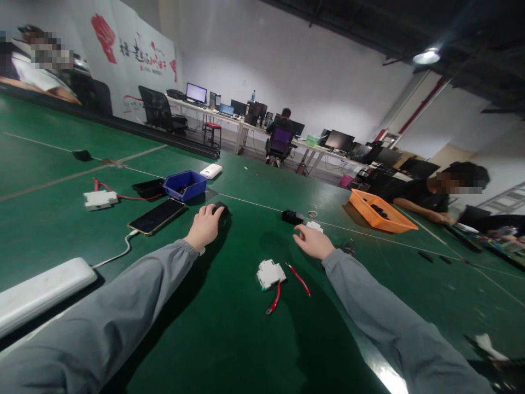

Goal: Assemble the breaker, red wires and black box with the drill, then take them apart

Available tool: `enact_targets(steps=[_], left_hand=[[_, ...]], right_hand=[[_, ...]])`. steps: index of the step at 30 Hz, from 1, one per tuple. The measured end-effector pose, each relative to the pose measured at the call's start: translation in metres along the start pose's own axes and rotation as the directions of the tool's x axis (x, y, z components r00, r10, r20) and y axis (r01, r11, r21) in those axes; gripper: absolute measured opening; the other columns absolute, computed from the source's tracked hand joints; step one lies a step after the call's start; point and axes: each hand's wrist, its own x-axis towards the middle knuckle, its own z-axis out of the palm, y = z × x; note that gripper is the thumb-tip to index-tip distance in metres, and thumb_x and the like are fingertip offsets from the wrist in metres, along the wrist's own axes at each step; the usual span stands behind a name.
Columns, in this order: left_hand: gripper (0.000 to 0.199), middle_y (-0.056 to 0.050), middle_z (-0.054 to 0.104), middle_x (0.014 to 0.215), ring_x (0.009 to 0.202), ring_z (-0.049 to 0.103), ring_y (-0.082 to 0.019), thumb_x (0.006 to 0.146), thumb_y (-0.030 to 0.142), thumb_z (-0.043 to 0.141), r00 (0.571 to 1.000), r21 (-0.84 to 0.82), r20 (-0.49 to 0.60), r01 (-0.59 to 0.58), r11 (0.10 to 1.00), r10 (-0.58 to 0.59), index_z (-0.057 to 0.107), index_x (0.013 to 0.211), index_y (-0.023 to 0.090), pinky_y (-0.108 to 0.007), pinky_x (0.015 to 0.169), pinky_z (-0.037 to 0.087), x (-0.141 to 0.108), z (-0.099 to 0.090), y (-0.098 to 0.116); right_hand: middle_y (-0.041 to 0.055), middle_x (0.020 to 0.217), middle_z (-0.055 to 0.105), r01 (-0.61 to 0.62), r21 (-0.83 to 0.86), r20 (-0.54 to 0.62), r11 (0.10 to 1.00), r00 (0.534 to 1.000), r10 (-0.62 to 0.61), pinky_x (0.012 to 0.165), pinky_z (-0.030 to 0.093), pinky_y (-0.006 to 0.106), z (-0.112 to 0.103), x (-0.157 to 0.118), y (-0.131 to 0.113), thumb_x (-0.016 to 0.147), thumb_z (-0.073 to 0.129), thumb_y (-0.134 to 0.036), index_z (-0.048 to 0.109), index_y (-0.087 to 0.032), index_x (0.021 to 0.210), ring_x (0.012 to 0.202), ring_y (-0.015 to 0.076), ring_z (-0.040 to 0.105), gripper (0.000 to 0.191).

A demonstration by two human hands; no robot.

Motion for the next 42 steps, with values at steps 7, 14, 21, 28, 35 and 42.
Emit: enact_targets(steps=[7, 14, 21, 28, 35, 42], left_hand=[[0.063, -0.016, 0.044, 0.14, 0.128, 0.039, -0.033, 0.079, 0.012, 0.047, 0.999, 0.026, -0.052, 0.002, 1.0, -0.001, 0.044, 0.142, 0.022, -0.05, 0.101, 0.039, -0.003, -0.003, 0.006], [0.049, -0.017, 0.045, 0.132, 0.115, 0.053, -0.031, 0.085, 0.014, 0.046, 0.998, -0.006, -0.04, 0.047, 0.999, -0.048, 0.049, 0.133, 0.02, -0.043, 0.092, 0.047, 0.002, -0.006, 0.004], [0.041, -0.018, 0.046, 0.124, 0.107, 0.057, -0.032, 0.088, 0.019, 0.046, 0.997, 0.036, -0.015, 0.071, 0.997, -0.07, 0.048, 0.129, 0.019, -0.044, 0.084, 0.05, 0.003, -0.01, 0.007], [0.053, -0.021, 0.043, 0.129, 0.114, 0.052, -0.037, 0.082, 0.021, 0.051, 0.997, 0.004, 0.0, 0.075, 0.997, -0.075, 0.043, 0.134, 0.011, -0.051, 0.089, 0.049, 0.005, -0.004, 0.004], [0.073, -0.024, 0.04, 0.133, 0.119, 0.049, -0.04, 0.078, 0.028, 0.057, 0.997, 0.04, 0.049, 0.051, 0.998, -0.053, 0.033, 0.144, 0.007, -0.053, 0.097, 0.046, 0.01, -0.003, -0.001], [0.067, -0.023, 0.041, 0.133, 0.12, 0.051, -0.038, 0.079, 0.028, 0.057, 0.997, 0.063, 0.075, 0.023, 0.998, -0.027, 0.04, 0.14, 0.008, -0.052, 0.098, 0.046, 0.011, -0.005, 0.001]], right_hand=[[0.0181, 0.12, 0.059, -0.089, -0.065, -0.137, 0.994, 0.987, 0.08, 0.096, 0.04, 0.038, 0.022, 0.061, 0.031, 0.092, 0.049, -0.028, 0.057, -0.012, 0.12, 0.113, 0.029, 0.054, 0.034], [0.0185, 0.122, 0.06, -0.121, 0.014, -0.085, 0.993, 0.989, 0.121, 0.096, 0.041, 0.044, 0.046, 0.085, 0.044, 0.087, 0.059, -0.034, 0.053, -0.013, 0.127, 0.112, 0.0318, 0.056, 0.046], [0.0142, 0.121, 0.059, -0.11, 0.197, -0.105, 0.974, 0.986, 0.132, 0.095, 0.045, 0.038, 0.056, 0.038, 0.019, 0.093, 0.055, -0.04, 0.05, -0.016, 0.13, 0.11, 0.0264, 0.057, 0.044], [0.0123, 0.125, 0.055, 0.071, 0.45, -0.238, 0.89, 0.97, 0.043, 0.102, 0.04, 0.046, 0.055, -0.077, -0.018, 0.092, 0.056, -0.037, 0.047, -0.019, 0.135, 0.113, 0.027, 0.051, 0.048], [0.012, 0.117, 0.06, 0.146, 0.558, -0.243, 0.817, 0.97, -0.007, 0.1, 0.042, 0.048, 0.038, -0.119, -0.039, 0.088, 0.062, -0.036, 0.053, -0.018, 0.132, 0.106, 0.027, 0.053, 0.049], [0.0076, 0.108, 0.068, 0.051, 0.926, -0.182, 0.375, 0.929, 0.323, 0.09, 0.052, 0.04, 0.046, -0.105, -0.039, 0.087, 0.063, -0.034, 0.062, -0.016, 0.112, 0.096, 0.0191, 0.064, 0.03]])
